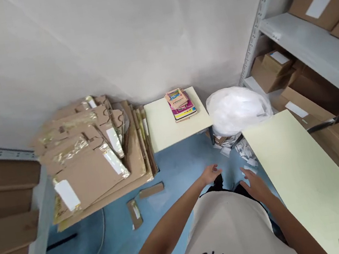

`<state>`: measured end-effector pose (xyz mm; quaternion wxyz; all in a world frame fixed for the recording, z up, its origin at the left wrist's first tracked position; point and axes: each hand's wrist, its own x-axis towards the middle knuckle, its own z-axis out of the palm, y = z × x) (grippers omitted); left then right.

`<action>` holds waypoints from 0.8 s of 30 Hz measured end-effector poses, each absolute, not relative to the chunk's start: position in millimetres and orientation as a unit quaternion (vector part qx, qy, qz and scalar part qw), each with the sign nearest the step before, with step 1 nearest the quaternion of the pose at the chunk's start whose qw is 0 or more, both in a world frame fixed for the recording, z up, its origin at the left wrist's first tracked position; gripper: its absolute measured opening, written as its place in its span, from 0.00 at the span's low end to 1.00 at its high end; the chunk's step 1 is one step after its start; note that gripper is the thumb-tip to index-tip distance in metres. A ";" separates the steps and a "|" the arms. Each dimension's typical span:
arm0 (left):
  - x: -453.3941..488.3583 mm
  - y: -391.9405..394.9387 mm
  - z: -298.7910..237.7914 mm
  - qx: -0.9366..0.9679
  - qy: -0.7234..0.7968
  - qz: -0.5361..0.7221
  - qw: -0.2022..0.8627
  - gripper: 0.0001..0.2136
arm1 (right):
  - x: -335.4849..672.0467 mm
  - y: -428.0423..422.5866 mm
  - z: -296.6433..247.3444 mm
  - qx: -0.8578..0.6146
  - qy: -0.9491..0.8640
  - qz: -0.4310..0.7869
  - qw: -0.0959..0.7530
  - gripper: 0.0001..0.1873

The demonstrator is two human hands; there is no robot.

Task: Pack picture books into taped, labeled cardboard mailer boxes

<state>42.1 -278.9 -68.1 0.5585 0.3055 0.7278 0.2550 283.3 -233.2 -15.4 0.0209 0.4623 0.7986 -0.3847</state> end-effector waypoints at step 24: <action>-68.6 -225.0 -41.6 0.113 0.810 0.368 0.443 0.29 | 147.0 -51.1 -17.8 0.223 0.874 -0.421 0.098 0.24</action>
